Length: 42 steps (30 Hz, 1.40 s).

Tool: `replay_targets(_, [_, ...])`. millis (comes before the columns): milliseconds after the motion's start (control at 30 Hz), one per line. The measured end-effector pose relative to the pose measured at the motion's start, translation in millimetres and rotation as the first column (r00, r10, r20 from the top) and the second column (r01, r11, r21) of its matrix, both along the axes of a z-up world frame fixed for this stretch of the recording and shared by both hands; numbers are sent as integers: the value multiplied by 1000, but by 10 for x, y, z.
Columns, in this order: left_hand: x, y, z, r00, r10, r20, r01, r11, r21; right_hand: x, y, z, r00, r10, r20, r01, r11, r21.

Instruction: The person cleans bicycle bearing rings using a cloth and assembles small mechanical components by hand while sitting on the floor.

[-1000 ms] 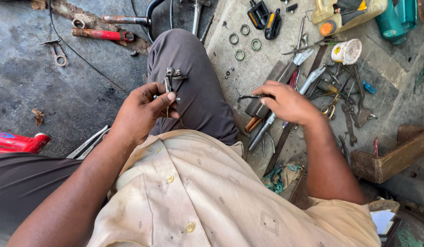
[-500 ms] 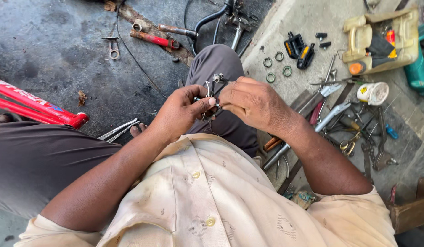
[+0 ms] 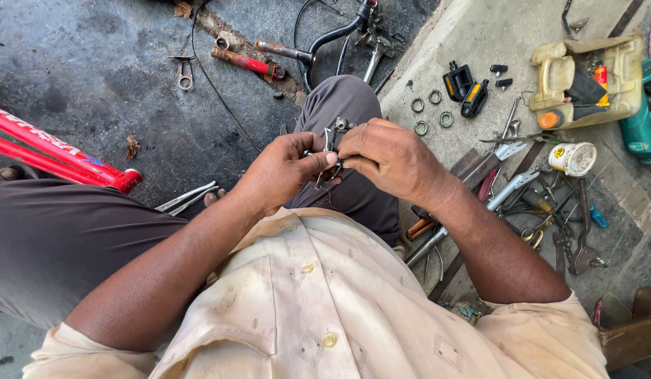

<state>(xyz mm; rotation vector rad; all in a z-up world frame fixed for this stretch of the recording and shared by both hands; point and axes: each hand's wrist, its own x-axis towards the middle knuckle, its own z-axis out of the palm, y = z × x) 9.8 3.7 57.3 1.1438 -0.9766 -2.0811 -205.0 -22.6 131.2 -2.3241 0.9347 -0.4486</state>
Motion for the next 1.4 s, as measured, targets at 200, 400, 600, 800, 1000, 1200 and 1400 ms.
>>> replay_targets(200, [-103,21,-111,973,186,-140,-151,962,228,18,120,-159,962,-258,85,254,966,56])
replay_targets(400, [-136,51,-191,980,190,-61,-181,975,131,104,355,-333,894,-418,159,395,905,158])
replay_targets(600, [-200,111,-259,972,210,-104,-198,974,114,119,410,-491,888,-411,204,396,912,109])
replay_targets(800, [-185,101,-194,977,158,-146,-146,985,86,147,461,-647,741,-576,346,442,806,394])
replay_targets(1000, [-144,120,-161,995,91,-43,-80,974,212,132,534,-697,813,-482,326,438,876,201])
replay_targets(1200, [-154,94,-161,996,82,-18,-80,991,111,-224,539,-873,860,-430,275,409,903,132])
replay_targets(1400, [-104,-6,-163,987,124,-105,-108,984,142,-1255,288,-1619,651,-728,-214,741,671,-28])
